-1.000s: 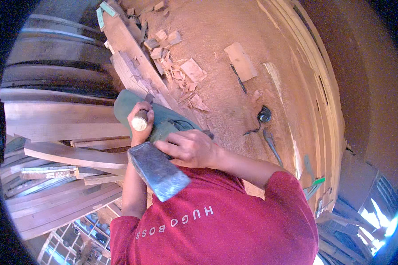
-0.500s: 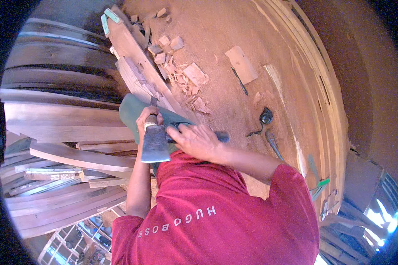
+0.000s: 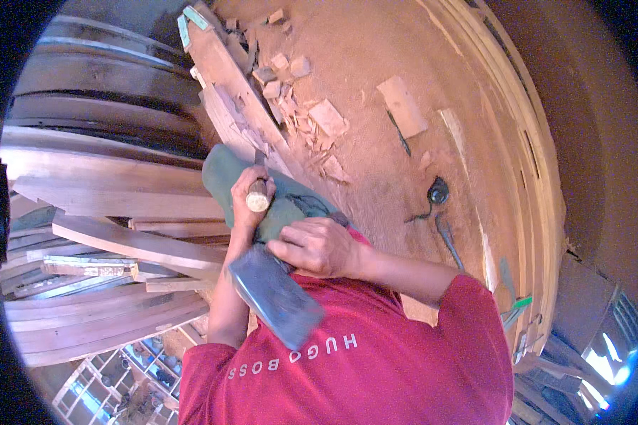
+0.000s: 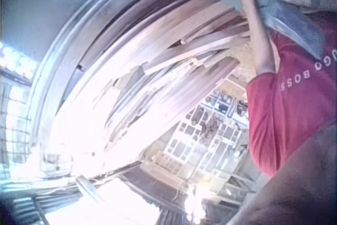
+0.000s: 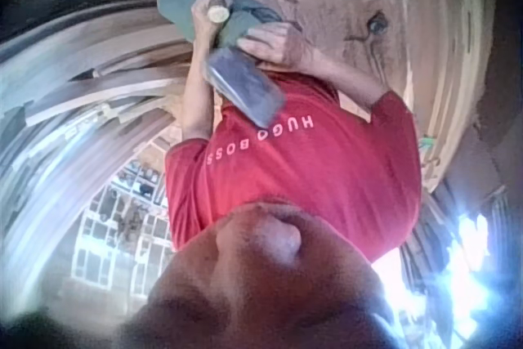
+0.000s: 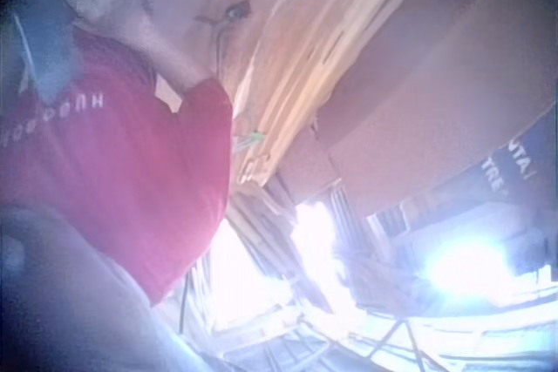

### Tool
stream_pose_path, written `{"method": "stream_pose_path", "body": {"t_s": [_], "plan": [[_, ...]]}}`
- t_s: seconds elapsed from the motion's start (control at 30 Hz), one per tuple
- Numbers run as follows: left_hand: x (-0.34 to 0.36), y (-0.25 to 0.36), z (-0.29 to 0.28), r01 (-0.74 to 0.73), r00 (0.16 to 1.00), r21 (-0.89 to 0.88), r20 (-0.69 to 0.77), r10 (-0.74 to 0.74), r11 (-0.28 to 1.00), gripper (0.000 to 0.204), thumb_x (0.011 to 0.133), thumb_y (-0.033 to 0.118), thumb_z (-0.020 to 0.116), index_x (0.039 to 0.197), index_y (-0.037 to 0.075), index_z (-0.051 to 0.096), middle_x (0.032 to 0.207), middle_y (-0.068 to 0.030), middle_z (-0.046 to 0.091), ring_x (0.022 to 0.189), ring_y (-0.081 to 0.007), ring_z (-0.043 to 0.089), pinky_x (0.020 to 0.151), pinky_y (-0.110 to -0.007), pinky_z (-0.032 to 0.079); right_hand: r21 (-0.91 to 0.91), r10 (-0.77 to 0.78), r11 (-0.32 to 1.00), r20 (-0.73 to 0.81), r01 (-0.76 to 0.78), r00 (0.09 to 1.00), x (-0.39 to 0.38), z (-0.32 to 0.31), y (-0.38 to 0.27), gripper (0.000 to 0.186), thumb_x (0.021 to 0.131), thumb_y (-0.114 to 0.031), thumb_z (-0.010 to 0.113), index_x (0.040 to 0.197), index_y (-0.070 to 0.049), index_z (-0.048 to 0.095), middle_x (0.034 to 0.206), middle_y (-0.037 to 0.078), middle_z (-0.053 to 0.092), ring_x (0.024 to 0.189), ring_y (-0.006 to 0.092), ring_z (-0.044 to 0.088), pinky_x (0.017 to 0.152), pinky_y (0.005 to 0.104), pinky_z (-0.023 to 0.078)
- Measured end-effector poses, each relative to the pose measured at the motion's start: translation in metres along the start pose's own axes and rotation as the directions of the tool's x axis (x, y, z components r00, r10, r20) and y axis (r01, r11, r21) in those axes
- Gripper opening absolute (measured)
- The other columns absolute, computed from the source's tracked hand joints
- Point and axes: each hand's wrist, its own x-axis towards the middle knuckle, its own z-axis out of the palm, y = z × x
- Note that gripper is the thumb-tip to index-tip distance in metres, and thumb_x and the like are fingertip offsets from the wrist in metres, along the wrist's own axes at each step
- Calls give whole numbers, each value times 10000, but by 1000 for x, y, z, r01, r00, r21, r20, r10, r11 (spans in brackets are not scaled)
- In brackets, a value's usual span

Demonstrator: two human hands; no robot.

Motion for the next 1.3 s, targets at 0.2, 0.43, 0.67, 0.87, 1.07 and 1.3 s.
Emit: {"method": "stream_pose_path", "body": {"t_s": [0.2,0.43,0.67,0.87,1.07,1.3], "plan": [[-11,-2,-7,89,992,29,84,-91,996,177,732,66,695,869,29,589,942,-140,652,918,-342,633,803,-399,505,-280,430,878,99,-390,897,-9,18,17,453,729,-237,718,1124,-57,587,871,101,629,698,315,652,568,418,530],[-7,-3,-5,62,997,62,33,-64,996,158,761,82,702,883,35,612,968,-147,661,934,-331,640,818,-405,504,-328,373,895,178,-302,911,-15,29,39,496,753,-271,718,1185,-88,554,835,132,612,656,316,655,563,441,535],[-7,0,-8,107,992,39,64,-109,994,174,755,69,702,905,30,622,988,-154,666,955,-335,644,829,-386,506,-232,196,959,133,-162,972,-17,21,38,419,805,-260,693,1165,-97,554,859,144,638,716,346,665,586,464,527],[1,-32,-7,204,975,-131,-58,-213,970,156,750,24,703,896,27,651,995,-123,698,941,-229,664,870,-352,503,-232,445,878,75,-419,892,-5,24,32,445,802,-280,693,1187,-100,561,871,157,643,744,362,661,611,478,528],[119,-87,-80,171,624,-719,-450,-639,674,131,768,-62,661,789,18,559,850,-104,651,726,-197,649,630,-324,587,-94,550,831,-2,-548,835,-36,14,46,488,827,-203,615,1278,-44,519,1113,250,632,956,419,633,841,469,518],[142,-25,-88,97,947,-283,-267,-176,954,109,836,-38,636,874,64,628,921,-74,692,925,-179,640,846,-309,489,15,918,322,239,-947,316,-52,-2,44,409,886,-344,606,1081,16,619,821,281,643,789,428,641,699,484,502]]}}
